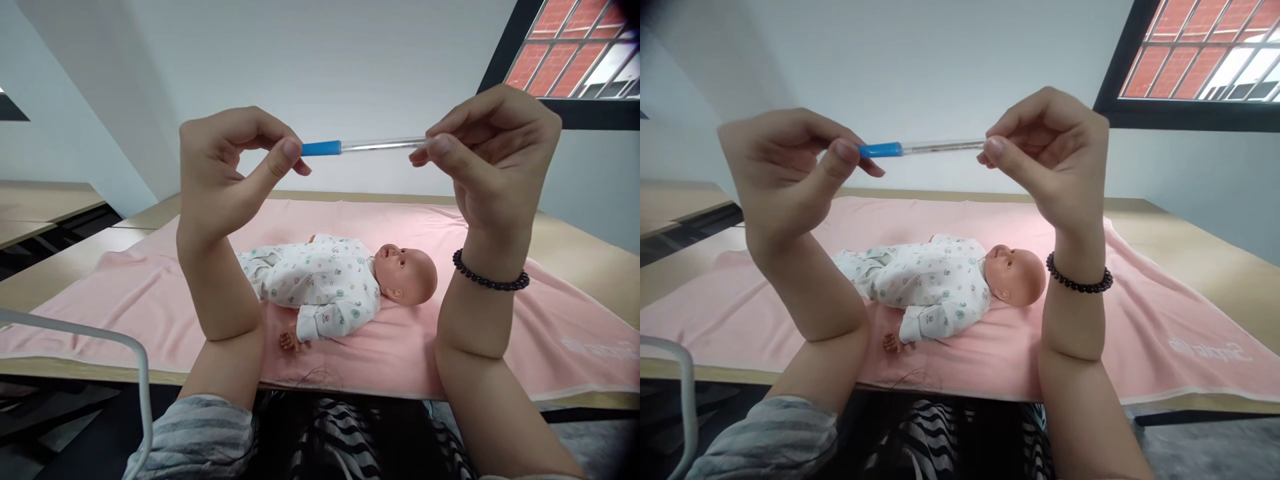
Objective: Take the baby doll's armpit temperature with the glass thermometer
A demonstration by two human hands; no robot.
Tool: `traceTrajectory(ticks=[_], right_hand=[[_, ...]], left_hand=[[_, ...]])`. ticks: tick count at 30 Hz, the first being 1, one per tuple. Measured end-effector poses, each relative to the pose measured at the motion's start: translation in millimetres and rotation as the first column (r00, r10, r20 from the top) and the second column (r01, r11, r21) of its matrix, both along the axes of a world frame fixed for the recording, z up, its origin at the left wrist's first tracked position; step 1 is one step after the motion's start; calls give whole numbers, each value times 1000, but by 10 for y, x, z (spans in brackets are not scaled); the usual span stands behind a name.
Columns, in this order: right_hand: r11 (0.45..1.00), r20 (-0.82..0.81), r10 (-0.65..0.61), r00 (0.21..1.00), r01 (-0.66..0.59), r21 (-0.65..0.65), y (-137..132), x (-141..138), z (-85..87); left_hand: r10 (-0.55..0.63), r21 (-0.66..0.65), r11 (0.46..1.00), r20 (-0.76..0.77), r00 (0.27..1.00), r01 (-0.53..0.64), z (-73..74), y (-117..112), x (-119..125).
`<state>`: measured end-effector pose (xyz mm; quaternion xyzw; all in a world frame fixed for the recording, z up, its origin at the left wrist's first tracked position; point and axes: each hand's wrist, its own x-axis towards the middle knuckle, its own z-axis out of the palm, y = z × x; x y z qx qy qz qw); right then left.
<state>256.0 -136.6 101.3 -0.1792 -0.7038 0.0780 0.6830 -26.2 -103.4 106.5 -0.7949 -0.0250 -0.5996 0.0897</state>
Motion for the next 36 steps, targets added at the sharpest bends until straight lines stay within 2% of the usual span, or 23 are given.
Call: traceTrajectory(ticks=[5,9,12,15,17,19,21,22,25,26,28,29,31,33,34,36], right_hand=[[997,14,66,998,-67,42,26,27,5],[999,1,33,999,-33,28,81,36,12],[998,5,40,999,-40,49,113,41,7],[999,26,40,999,-41,5,95,46,-4],[999,20,15,1000,-14,-33,79,58,-9],[998,-14,-4,1000,3,-69,95,86,-5],[993,-118,38,992,-51,-109,163,140,13],[986,-207,91,974,-118,-119,215,177,27],[911,-454,262,851,-374,-176,399,300,61],[871,-480,296,826,-439,-218,454,335,62],[807,-426,325,844,-483,-341,537,376,42],[806,-354,322,878,-451,-383,562,380,23],[871,-177,251,952,-302,-387,581,363,-17],[927,-61,155,986,-167,-337,570,341,-35],[932,-66,143,987,-157,-327,557,334,-31],[897,-171,210,963,-260,-358,527,335,-5]], left_hand=[[-15,16,1000,-4,1000,15,1,14,25],[-34,-22,999,48,998,35,3,1,41],[-15,-15,1000,8,1000,15,4,-14,21],[-18,-48,999,9,1000,18,20,63,-6],[-69,26,997,26,997,68,49,197,-17],[-125,172,979,69,990,112,90,349,-27],[-177,302,947,200,964,111,126,442,-45],[-168,319,945,274,947,75,137,450,-61],[77,82,990,389,918,-118,136,349,-142],[140,3,988,398,907,-154,128,306,-176],[174,-63,985,421,890,-163,114,261,-248],[162,-62,987,438,884,-151,110,266,-281],[135,-45,991,452,882,-129,110,313,-331],[108,-25,994,468,877,-109,118,361,-353],[104,-32,994,460,882,-100,121,369,-351],[85,-28,996,451,889,-81,125,346,-326]])
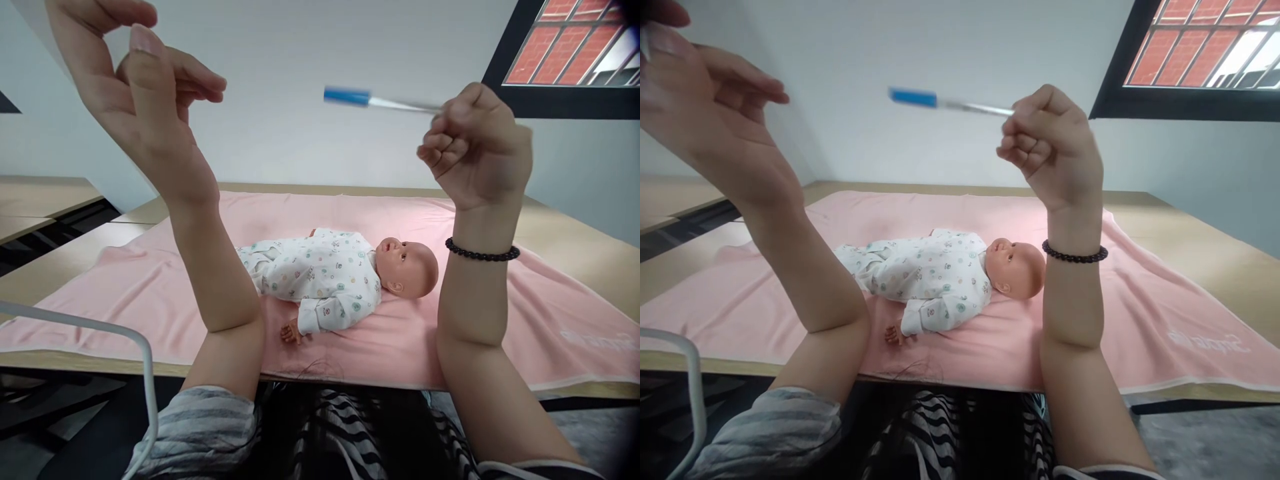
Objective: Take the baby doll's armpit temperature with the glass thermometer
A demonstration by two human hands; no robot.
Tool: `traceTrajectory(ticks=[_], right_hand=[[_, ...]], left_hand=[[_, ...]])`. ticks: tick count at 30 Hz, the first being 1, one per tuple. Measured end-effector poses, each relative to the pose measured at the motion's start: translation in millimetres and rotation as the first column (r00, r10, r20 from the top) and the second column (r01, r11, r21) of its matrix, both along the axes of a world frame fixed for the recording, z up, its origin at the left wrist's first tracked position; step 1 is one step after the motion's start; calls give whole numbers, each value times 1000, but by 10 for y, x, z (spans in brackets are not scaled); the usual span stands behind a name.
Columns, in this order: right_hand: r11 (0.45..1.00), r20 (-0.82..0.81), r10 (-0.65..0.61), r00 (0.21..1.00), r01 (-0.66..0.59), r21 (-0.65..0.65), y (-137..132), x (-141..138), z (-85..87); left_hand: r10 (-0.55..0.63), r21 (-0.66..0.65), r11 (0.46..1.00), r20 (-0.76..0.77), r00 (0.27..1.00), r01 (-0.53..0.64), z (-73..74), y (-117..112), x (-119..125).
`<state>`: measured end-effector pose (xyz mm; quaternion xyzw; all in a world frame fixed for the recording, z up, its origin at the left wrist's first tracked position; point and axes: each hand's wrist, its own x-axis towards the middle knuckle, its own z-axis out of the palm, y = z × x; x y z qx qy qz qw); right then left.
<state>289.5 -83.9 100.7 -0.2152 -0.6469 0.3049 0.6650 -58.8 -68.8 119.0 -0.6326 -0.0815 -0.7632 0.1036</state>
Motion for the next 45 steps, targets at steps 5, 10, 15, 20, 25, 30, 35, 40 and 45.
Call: traceTrajectory(ticks=[5,10,15,20,25,30,35,40,45], right_hand=[[997,28,-24,999,22,70,-84,1,24],[990,-33,28,999,-23,140,-121,65,18],[984,-9,-86,996,86,153,-138,139,53],[999,-59,29,998,-28,15,-228,66,52],[984,113,-171,979,163,77,-264,-9,7],[997,51,-24,998,20,77,-259,59,16],[989,107,-116,988,105,105,-245,17,7],[995,151,-71,986,58,84,-150,-69,-36],[990,143,-109,984,94,110,-128,-68,-43]], left_hand=[[6,-18,1000,-50,999,-7,-3,-128,67],[-55,10,998,-61,997,55,6,-86,21],[12,6,1000,4,1000,-12,10,-54,54],[-43,-64,997,46,998,46,-6,-85,124],[-248,-13,968,56,967,249,-28,-98,137],[-271,-3,962,93,958,272,-12,-45,154],[-270,65,962,138,953,264,16,4,226],[-201,-81,978,-143,969,191,-31,-39,194],[-228,-319,946,-510,829,64,-133,13,171]])
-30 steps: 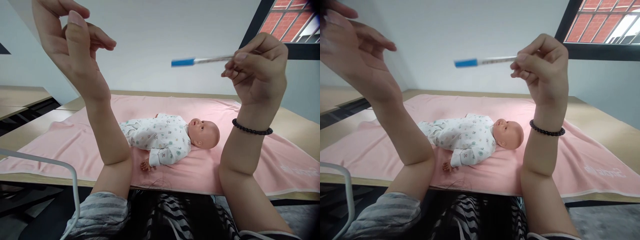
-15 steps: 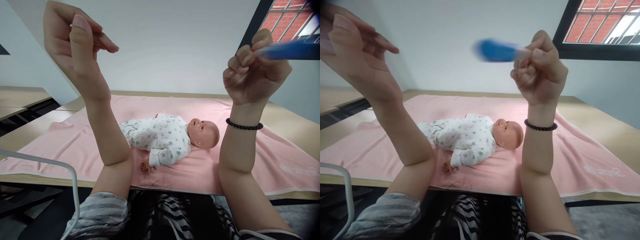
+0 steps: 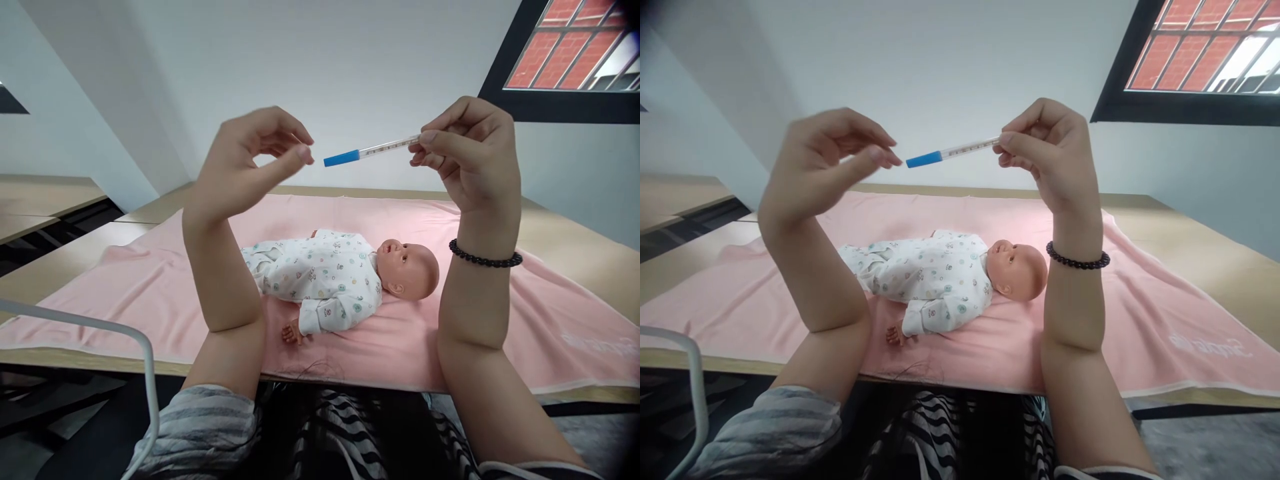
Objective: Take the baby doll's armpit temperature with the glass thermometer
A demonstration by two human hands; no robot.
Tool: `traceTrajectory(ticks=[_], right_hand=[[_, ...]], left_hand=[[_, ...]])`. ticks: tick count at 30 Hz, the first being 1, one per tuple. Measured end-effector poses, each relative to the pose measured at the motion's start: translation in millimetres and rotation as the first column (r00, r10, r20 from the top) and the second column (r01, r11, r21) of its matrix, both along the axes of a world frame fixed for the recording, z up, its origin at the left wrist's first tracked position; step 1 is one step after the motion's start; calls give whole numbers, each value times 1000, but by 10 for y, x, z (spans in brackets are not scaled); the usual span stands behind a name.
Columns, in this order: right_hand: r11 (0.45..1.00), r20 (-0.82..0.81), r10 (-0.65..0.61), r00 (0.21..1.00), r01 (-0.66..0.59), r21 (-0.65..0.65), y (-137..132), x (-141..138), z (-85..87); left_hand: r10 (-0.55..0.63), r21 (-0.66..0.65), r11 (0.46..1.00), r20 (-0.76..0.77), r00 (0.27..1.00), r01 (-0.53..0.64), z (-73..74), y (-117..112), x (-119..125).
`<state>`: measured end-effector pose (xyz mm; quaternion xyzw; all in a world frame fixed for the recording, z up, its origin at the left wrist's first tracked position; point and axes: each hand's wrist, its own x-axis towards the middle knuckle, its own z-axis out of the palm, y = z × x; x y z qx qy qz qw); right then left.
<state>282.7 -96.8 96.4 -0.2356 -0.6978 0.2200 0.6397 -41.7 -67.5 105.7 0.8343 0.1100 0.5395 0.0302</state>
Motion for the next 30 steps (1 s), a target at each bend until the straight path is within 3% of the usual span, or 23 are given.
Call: traceTrajectory(ticks=[4,10,19,25,30], right_hand=[[1000,-6,-8,1000,8,22,0,-8,0],[999,-41,-19,999,20,27,39,-49,-12],[999,-2,-3,1000,3,39,-11,-65,-7],[996,133,83,988,-84,-1,-70,-51,-4],[997,129,60,990,-66,39,-152,-92,5]], left_hand=[[126,-62,989,-114,985,-134,-38,7,46],[145,-64,986,-100,984,-152,-21,-70,142],[72,31,997,-69,995,-70,-17,-272,120],[-12,205,979,24,1000,7,4,-301,49],[-23,139,990,109,994,7,14,-223,15]])
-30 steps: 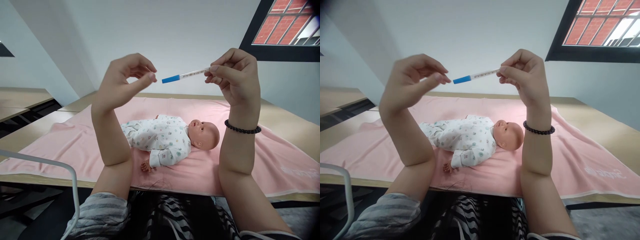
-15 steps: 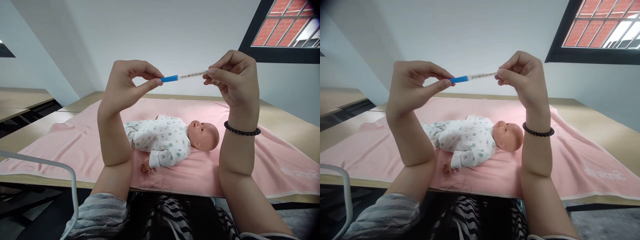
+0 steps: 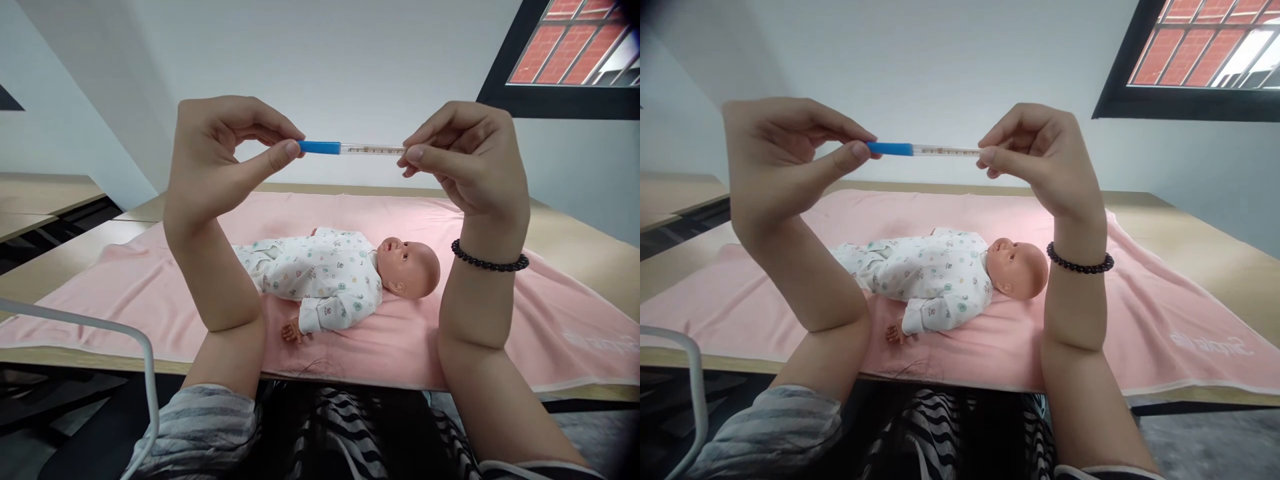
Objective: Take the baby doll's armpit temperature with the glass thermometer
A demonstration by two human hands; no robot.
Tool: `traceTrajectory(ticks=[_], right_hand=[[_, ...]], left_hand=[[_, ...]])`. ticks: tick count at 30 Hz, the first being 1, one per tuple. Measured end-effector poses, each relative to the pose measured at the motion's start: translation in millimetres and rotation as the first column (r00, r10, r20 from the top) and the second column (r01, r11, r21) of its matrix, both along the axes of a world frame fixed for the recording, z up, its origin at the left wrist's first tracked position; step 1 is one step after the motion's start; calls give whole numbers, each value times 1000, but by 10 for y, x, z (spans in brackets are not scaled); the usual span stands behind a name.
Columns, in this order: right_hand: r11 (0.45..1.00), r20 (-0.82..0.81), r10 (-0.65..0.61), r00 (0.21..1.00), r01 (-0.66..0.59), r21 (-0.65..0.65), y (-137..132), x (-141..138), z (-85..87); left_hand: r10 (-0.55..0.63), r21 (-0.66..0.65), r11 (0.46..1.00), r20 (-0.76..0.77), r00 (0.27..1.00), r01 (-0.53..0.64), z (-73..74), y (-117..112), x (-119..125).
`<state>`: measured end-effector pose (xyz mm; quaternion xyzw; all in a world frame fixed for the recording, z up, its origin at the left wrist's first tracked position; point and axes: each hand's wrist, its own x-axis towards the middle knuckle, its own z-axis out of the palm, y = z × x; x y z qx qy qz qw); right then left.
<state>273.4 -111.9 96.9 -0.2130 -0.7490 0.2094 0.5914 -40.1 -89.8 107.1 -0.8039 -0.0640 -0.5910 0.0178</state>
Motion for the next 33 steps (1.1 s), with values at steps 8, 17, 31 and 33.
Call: traceTrajectory(ticks=[8,17,31,33], right_hand=[[978,-130,-199,971,205,37,-138,-40,32],[980,-81,-186,979,190,56,-134,-72,23],[986,-103,-155,983,161,52,-146,-98,42],[988,-101,-135,986,141,56,-142,-106,34]], left_hand=[[-52,-37,998,78,996,55,14,22,30],[-119,55,992,67,991,115,-5,39,173],[-38,10,999,74,997,37,-4,28,201],[-19,4,1000,57,998,18,-8,25,199]])
